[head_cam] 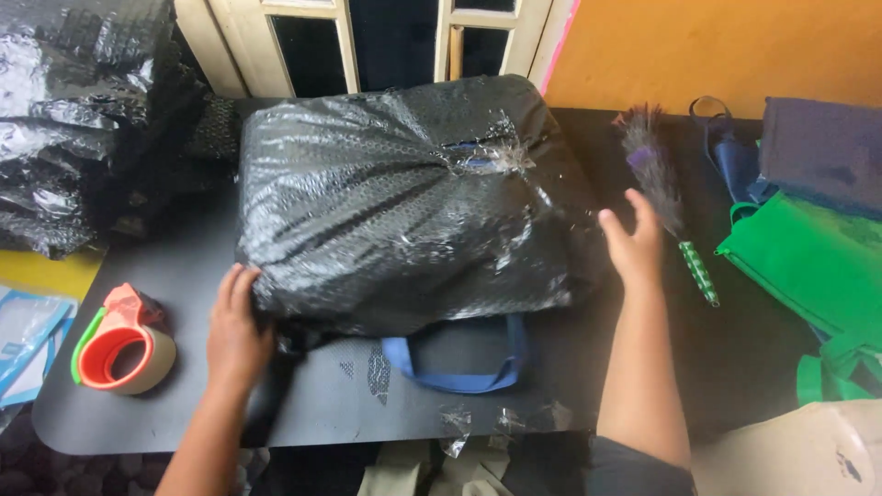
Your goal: The person wraps a large object in black bubble wrap and secures the edges with tape by hand and using a tape dispenser.
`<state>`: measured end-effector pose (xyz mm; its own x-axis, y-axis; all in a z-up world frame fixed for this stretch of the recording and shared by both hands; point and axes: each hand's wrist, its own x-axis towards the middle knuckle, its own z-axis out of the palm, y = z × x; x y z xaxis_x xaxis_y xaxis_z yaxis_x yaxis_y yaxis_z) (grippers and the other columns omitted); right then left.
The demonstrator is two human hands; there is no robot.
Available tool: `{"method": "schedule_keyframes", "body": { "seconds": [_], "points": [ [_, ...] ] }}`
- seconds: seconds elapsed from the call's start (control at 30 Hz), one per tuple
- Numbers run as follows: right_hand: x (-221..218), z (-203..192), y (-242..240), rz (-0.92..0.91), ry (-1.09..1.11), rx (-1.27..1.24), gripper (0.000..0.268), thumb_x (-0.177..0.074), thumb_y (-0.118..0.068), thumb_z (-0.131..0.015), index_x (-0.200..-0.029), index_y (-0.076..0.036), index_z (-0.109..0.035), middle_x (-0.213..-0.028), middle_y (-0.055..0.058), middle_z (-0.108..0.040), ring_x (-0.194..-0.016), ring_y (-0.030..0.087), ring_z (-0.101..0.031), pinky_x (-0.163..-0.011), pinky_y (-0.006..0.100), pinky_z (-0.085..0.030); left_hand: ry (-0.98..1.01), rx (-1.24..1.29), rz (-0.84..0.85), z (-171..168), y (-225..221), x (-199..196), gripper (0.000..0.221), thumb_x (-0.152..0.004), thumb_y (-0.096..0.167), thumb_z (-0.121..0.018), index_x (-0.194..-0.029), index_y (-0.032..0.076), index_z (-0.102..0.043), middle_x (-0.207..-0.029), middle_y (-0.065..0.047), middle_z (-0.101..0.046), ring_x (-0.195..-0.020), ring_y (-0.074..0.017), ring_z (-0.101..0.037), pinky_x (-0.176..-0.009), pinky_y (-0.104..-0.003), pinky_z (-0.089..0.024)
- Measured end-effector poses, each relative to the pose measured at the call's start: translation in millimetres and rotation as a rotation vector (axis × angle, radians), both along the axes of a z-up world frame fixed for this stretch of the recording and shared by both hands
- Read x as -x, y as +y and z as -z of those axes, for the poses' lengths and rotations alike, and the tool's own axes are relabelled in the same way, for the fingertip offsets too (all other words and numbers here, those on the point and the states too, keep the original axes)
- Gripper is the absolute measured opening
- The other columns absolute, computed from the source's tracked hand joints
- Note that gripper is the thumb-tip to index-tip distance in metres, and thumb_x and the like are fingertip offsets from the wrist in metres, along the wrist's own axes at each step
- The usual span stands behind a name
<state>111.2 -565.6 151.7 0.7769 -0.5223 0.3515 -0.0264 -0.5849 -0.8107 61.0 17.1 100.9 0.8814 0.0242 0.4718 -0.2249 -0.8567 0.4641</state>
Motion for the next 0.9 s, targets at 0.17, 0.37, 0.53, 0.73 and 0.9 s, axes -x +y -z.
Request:
{"method": "schedule_keyframes", "body": {
  "seconds": [0.17, 0.37, 0.53, 0.73, 0.9],
  "points": [
    [20.1, -6.1, 60.3, -0.055, 0.346, -0.122, 0.059, -0.104, -0.043, -0.057, -0.157, -0.022, -0.044, -0.16, 0.022, -0.042, -0.146, 0.045, -0.039, -0.119, 0.061, -0.033, 0.155, 0.027, -0.143, -7.3, 9.4, -31.7, 0.086, -0.076, -0.008, -0.074, -0.15, 0.025, -0.044, -0.162, -0.018, -0.029, -0.125, -0.0582, -0.055, -0.101, -0.067, -0.049],
    [72.3, -21.4, 81.7, -0.037, 0.451, -0.068, 0.058, -0.104, -0.045, -0.056, -0.154, -0.018, -0.045, -0.157, 0.025, -0.045, -0.144, 0.047, -0.042, -0.117, 0.062, -0.035, 0.302, 0.19, -0.168, -19.8, 17.5, -34.7, 0.09, -0.082, -0.004, -0.068, -0.157, 0.031, -0.033, -0.15, -0.023, -0.045, -0.13, -0.0531, -0.053, -0.107, -0.064, -0.043],
    [109.6, 1.9, 82.4, -0.036, 0.396, -0.109, 0.061, -0.103, -0.044, -0.054, -0.157, -0.022, -0.04, -0.161, 0.022, -0.041, -0.147, 0.045, -0.038, -0.119, 0.06, -0.032, 0.439, 0.231, -0.099, -57.7, 17.2, 0.0, 0.096, -0.075, -0.001, -0.069, -0.159, 0.026, -0.031, -0.153, -0.03, -0.042, -0.134, -0.0574, -0.046, -0.11, -0.066, -0.039],
    [105.1, 6.8, 77.4, -0.053, 0.306, -0.135, 0.061, -0.104, -0.039, -0.054, -0.16, -0.022, -0.037, -0.162, 0.024, -0.037, -0.149, 0.046, -0.032, -0.121, 0.061, -0.028, 0.375, 0.18, 0.043, -65.4, 19.4, 36.4, 0.11, -0.062, 0.032, -0.085, -0.157, 0.011, -0.034, -0.153, -0.037, -0.039, -0.142, -0.0563, -0.039, -0.116, -0.064, -0.032],
    [128.0, 23.2, 88.5, 0.001, -0.16, 0.193, 0.027, -0.099, -0.018, -0.077, -0.122, -0.011, -0.065, -0.113, 0.005, -0.063, -0.106, 0.025, -0.063, -0.088, 0.037, -0.055, -0.312, -0.235, 0.238, -57.7, -18.6, 49.2, 0.101, -0.063, 0.062, -0.084, -0.142, 0.006, -0.056, -0.158, -0.03, -0.033, -0.148, -0.0489, -0.029, -0.125, -0.057, -0.021]
  ]
}}
